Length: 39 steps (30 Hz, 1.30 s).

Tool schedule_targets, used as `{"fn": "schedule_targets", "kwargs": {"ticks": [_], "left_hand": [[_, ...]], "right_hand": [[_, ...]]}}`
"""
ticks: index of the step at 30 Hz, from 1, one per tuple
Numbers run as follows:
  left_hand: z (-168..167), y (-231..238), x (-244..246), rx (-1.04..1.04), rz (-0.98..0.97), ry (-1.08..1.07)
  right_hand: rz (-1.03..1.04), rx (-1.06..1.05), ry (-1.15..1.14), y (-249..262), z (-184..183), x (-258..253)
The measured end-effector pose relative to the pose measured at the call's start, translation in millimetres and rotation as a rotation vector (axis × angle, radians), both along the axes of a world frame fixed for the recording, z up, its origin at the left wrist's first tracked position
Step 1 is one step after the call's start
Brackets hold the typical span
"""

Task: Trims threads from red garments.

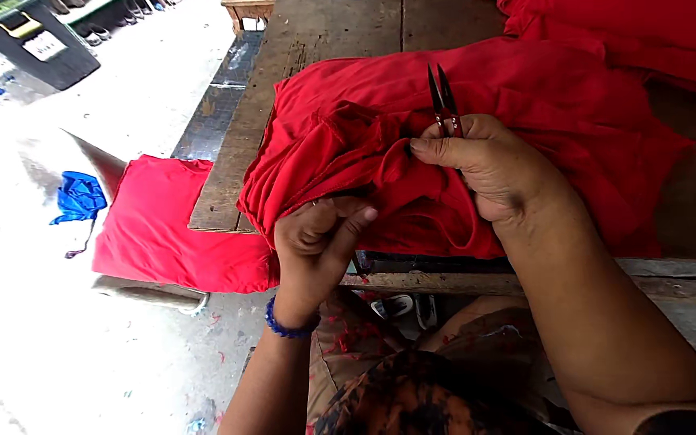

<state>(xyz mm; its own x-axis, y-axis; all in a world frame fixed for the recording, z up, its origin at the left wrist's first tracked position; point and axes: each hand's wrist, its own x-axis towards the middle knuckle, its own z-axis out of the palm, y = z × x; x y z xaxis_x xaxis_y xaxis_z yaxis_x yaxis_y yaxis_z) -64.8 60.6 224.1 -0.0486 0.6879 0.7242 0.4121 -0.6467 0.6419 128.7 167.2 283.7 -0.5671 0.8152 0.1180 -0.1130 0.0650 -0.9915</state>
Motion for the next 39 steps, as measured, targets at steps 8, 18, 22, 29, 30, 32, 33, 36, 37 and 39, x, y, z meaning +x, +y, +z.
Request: {"fn": "schedule_targets", "kwargs": {"ticks": [8, 18, 22, 29, 30, 32, 33, 36, 37, 39], "left_hand": [[8.9, -15.0, -17.8, -0.277, -0.057, -0.075], [5.0, -12.9, -31.8, -0.081, -0.260, 0.040], [3.7, -10.4, -25.4, 0.048, 0.003, 0.305], [4.5, -11.2, -21.6, 0.134, 0.252, 0.512], [5.9, -12.7, -20.8, 0.095, 0.242, 0.463], [7.3, -16.5, -17.7, -0.025, 0.184, 0.294], [6.8, -18.7, -15.5, -0.099, 0.127, 0.174], [2.9, -24.4, -6.0, -0.348, -0.052, -0.290], [3.4, -25.3, -2.1, -0.404, -0.091, -0.448], [6.6, -26.0, 3.5, -0.450, -0.126, -0.655]], "right_hand": [[-0.016, -0.009, -0.003, -0.7, -0.9, 0.8], [-0.039, -0.011, 0.006, -2.7, -2.3, 0.1], [-0.033, -0.005, 0.000, -3.4, -4.2, -0.1], [-0.029, 0.035, -0.018, -2.5, -6.9, -0.9], [-0.033, 0.039, -0.015, -2.7, -7.0, -1.1], [-0.042, 0.059, -0.017, -2.8, -8.1, -1.1], [-0.049, 0.081, -0.024, -3.0, -9.4, -1.4], [-0.117, 0.302, -0.126, -6.2, -19.4, -5.6], [-0.162, 0.418, -0.186, -9.6, -24.5, -7.7], [-0.253, 0.625, -0.310, -21.6, -29.5, -12.0]]}}
